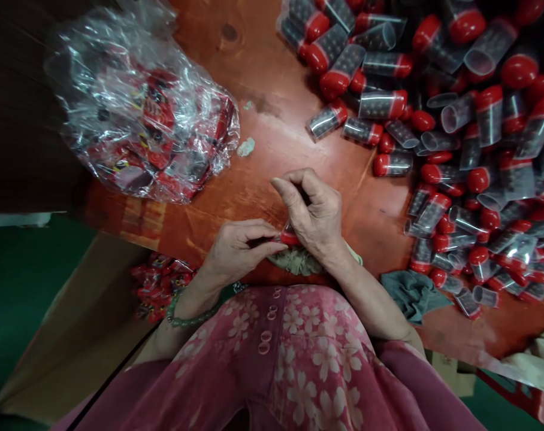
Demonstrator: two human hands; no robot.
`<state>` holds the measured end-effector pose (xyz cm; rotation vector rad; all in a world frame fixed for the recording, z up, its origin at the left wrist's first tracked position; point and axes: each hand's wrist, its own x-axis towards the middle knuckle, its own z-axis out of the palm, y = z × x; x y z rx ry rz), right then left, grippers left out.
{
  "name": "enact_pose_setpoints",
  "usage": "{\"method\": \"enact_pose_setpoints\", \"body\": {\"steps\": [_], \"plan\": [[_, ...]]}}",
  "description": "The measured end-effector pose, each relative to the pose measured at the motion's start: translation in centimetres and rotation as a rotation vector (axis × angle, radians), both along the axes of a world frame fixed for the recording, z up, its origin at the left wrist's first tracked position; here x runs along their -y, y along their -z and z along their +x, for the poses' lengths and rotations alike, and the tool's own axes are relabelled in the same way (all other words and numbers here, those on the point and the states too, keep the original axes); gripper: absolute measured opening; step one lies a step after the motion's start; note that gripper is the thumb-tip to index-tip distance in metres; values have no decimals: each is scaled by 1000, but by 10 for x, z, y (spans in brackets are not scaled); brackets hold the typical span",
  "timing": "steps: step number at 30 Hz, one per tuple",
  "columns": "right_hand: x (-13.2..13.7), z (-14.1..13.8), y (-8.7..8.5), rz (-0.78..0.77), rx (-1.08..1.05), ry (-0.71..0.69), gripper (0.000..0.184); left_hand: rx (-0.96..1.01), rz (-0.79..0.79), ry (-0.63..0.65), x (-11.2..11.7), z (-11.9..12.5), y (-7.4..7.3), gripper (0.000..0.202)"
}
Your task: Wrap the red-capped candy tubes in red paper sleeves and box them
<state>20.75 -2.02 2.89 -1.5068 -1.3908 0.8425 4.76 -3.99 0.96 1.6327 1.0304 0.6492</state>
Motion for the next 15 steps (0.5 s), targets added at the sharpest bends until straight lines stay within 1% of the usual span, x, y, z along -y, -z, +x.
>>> {"method": "enact_pose_setpoints", "body": {"steps": [3, 5, 7, 9, 10, 12, 14, 15], "plan": [[3, -4, 8, -30, -9, 49, 39, 15, -128, 13, 1, 1, 0, 19], [6, -9, 12, -7, -12, 108, 41, 23, -168, 17, 2, 3, -1, 21], [9, -13, 14, 15, -16, 157, 43, 6, -114, 0, 2, 6, -3, 20], [10, -12, 13, 2, -38, 156, 45, -32, -7, -24, 2, 8, -5, 20], [10, -9, 10, -18, -45, 115, 46, -51, 39, -25, 1, 8, -6, 21], [8, 3, 1, -76, -23, -55, 49, -79, 79, -6, -2, 6, -8, 24], [6, 21, -10, -158, 70, -317, 47, -103, 68, 34, -7, 1, -10, 27], [5, 30, -16, -224, 114, -435, 44, -114, 49, 63, -10, -2, -11, 28]]}}
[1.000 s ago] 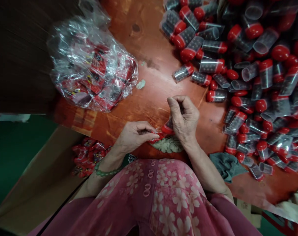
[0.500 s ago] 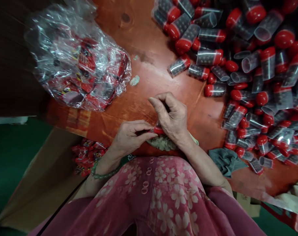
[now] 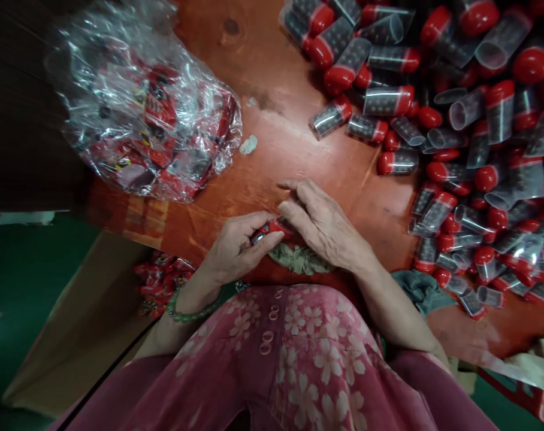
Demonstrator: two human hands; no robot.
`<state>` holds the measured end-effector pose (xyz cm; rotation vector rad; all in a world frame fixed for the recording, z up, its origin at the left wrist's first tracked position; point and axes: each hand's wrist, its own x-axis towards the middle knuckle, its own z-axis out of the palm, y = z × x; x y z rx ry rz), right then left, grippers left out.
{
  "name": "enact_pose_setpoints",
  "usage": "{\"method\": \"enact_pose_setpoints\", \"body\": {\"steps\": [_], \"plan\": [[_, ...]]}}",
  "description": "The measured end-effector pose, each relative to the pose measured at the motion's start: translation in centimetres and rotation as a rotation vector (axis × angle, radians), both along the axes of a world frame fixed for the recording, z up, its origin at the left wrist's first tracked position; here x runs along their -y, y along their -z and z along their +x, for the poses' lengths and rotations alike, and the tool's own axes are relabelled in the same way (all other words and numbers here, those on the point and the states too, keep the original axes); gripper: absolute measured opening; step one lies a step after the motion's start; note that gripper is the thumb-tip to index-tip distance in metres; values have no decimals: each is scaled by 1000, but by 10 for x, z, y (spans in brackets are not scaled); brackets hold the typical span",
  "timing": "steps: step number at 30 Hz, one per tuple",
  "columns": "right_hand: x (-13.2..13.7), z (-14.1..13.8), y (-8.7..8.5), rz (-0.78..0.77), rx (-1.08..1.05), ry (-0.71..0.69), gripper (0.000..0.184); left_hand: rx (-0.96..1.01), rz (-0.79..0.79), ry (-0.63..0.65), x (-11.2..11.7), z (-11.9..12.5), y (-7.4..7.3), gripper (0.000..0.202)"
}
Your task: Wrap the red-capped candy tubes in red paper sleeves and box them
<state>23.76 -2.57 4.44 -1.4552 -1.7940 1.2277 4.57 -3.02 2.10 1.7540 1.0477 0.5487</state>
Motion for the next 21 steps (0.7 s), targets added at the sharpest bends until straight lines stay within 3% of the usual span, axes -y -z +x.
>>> {"method": "enact_pose_setpoints", "body": {"steps": [2, 4, 7, 12, 15, 18, 21], "plan": [[0, 18, -8, -115, 42, -183, 45, -21, -57, 58, -5, -5, -1, 30], [1, 30, -10, -175, 23, -247, 39, -36, -81, 105, -8, -8, -2, 30], [7, 38, -6, -227, -32, -234, 28, -88, 16, 179, -10, -6, -4, 27], [19, 36, 1, -287, -88, -155, 25, -206, 170, 301, -15, -2, -11, 28], [24, 32, 4, -405, -253, 6, 27, -108, 40, 143, -20, -7, -14, 30], [25, 22, 12, -460, -468, 229, 31, 153, -151, -100, -21, -15, -11, 74], [23, 10, 20, -448, -633, 371, 34, 447, -261, -204, -17, -15, -1, 87]]}}
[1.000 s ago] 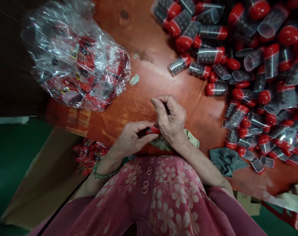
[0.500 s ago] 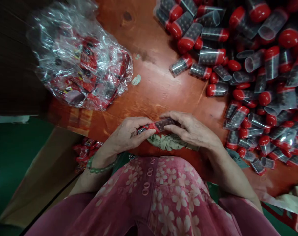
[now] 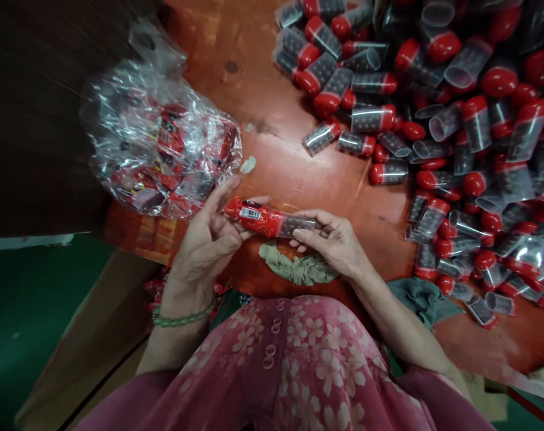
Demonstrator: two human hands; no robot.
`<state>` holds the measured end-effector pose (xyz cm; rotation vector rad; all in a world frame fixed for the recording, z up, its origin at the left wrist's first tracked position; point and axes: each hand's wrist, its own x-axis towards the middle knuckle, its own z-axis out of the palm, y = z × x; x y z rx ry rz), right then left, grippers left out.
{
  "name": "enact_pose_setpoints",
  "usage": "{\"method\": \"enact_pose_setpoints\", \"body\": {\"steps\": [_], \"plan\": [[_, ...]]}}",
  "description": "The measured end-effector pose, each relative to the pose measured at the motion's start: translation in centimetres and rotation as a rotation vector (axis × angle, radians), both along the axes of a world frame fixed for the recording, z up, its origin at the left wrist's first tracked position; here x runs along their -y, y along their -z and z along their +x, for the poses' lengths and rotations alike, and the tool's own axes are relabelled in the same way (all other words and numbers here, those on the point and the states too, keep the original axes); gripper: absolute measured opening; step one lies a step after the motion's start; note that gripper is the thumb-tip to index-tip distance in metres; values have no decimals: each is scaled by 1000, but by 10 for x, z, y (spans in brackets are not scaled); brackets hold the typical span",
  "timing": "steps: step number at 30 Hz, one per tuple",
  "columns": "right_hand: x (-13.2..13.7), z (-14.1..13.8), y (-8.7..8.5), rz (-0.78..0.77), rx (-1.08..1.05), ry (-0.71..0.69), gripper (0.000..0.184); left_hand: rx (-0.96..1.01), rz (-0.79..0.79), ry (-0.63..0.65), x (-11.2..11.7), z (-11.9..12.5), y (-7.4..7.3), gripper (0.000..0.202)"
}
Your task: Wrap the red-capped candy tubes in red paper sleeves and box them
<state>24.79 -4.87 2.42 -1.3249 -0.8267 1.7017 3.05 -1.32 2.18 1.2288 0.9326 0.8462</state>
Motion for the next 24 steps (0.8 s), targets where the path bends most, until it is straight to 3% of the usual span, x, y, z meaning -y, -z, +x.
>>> {"method": "enact_pose_setpoints", "body": {"steps": [4, 8, 12, 16, 19, 24], "plan": [[-4, -14, 6, 11, -92, 80, 36, 238, -202, -137, 10, 17, 10, 65], [-7, -23, 4, 78, -40, 83, 33, 324, -391, -299, 17, 36, 9, 39], [-5, -29, 6, 158, 62, 124, 28, 284, -345, -404, 23, 41, 13, 33], [0, -34, 17, 90, -43, 136, 31, 202, -223, -426, 26, 39, 21, 22], [0, -40, 21, 37, -109, 107, 34, 264, -257, -374, 21, 37, 17, 33], [-2, -45, 12, 97, 8, 51, 34, 408, -320, -374, 14, 38, 6, 39]]}}
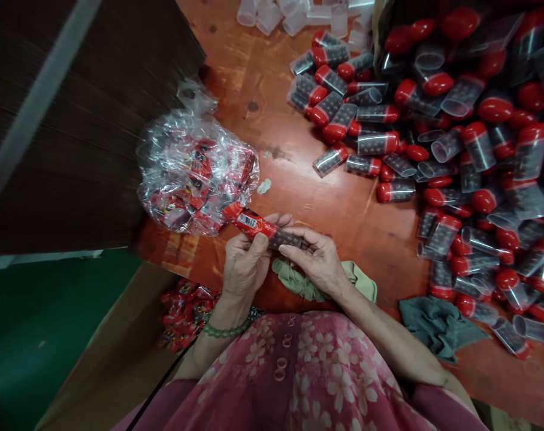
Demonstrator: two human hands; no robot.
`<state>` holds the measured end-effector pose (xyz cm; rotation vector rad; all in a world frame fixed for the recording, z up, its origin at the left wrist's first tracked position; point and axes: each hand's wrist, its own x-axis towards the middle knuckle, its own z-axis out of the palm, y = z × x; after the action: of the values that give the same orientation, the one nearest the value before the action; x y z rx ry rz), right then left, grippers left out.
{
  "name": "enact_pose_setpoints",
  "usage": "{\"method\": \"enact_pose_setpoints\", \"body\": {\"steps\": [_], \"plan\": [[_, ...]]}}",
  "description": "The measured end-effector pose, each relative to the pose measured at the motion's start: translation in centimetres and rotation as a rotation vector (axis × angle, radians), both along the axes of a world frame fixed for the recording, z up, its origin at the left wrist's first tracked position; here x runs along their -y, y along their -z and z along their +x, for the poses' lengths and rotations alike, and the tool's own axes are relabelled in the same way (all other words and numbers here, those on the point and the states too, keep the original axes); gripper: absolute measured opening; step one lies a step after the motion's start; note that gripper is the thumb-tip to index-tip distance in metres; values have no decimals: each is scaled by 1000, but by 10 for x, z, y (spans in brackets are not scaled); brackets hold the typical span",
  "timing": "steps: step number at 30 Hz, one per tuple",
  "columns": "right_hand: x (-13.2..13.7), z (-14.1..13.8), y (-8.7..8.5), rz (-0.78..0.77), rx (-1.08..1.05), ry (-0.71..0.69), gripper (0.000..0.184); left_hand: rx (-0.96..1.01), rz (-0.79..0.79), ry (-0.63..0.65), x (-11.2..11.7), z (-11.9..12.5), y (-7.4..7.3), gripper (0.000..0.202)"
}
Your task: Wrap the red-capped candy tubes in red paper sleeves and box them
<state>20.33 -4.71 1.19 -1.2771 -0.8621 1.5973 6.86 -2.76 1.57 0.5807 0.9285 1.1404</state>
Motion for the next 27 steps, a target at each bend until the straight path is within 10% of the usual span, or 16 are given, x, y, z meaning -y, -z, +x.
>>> {"method": "enact_pose_setpoints", "body": {"steps": [27], "plan": [[-7, -12, 4, 138, 122, 61, 28, -32, 66, -151, -15, -5, 1, 40]]}}
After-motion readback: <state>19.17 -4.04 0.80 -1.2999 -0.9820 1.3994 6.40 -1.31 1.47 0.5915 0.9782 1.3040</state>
